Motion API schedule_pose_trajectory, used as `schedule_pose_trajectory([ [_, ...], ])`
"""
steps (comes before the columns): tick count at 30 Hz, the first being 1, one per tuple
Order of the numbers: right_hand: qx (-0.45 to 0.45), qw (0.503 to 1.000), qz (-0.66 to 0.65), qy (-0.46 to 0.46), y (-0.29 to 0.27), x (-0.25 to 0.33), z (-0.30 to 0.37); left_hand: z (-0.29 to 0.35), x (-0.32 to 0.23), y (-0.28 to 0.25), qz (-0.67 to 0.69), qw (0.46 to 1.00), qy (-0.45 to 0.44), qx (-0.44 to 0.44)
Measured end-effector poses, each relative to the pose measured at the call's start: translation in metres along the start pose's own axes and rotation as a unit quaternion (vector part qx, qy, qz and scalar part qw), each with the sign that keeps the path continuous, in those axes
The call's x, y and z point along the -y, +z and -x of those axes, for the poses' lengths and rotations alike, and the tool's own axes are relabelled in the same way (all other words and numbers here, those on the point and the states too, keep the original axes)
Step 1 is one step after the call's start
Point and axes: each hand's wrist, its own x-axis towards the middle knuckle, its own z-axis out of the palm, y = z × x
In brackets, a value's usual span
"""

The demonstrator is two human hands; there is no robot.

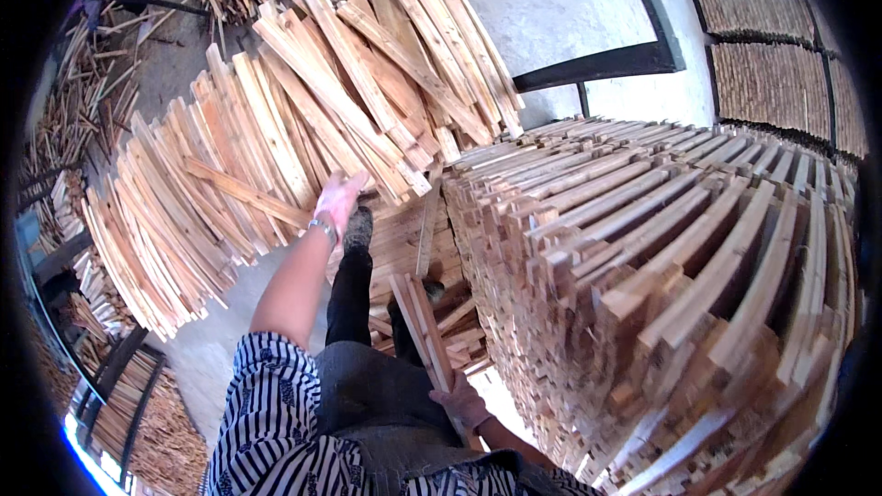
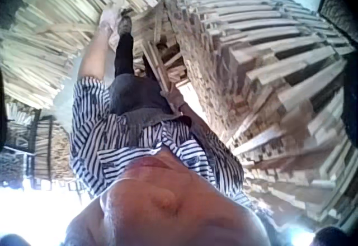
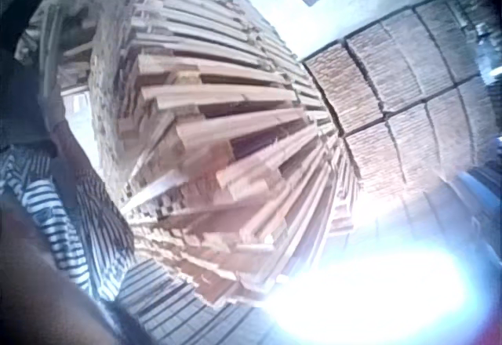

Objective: The person repeatedly picks up bundles of wooden planks from a lower pile and places them onto a higher stack. They adjust the planks by hand to align them with the existing stack. The task involves moving between different stacks of wood within the warehouse.

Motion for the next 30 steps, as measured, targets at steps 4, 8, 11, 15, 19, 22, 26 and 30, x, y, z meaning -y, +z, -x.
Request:
schedule_pose_trajectory([
  [4,-0.004,0.996,-0.084,-0.043,0.011,0.02,-0.007,-0.057,-0.053,0.022,-0.003,0.999,-0.019,-0.036],
  [8,-0.014,0.998,-0.013,0.056,0.016,0.033,-0.008,-0.139,-0.062,0.048,-0.03,0.977,-0.042,-0.209],
  [11,-0.067,0.996,-0.063,-0.009,0.047,0.0,-0.031,-0.148,-0.07,0.073,-0.117,0.915,-0.115,-0.368],
  [15,0.005,0.999,-0.035,0.034,0.033,0.012,-0.029,-0.155,-0.064,0.095,-0.143,0.891,-0.13,-0.412],
  [19,0.025,0.998,-0.021,0.054,0.015,0.042,-0.026,-0.165,-0.056,0.082,0.065,0.967,-0.095,-0.227],
  [22,0.021,0.997,-0.032,0.063,0.011,0.042,-0.029,-0.151,-0.078,0.092,0.12,0.984,-0.09,-0.102],
  [26,0.034,0.995,-0.025,0.086,-0.012,0.044,-0.023,-0.148,-0.062,0.05,0.137,0.99,-0.009,0.03],
  [30,-0.008,0.998,-0.057,0.019,-0.017,0.032,-0.023,-0.059,-0.046,0.013,0.229,0.971,-0.063,-0.003],
])
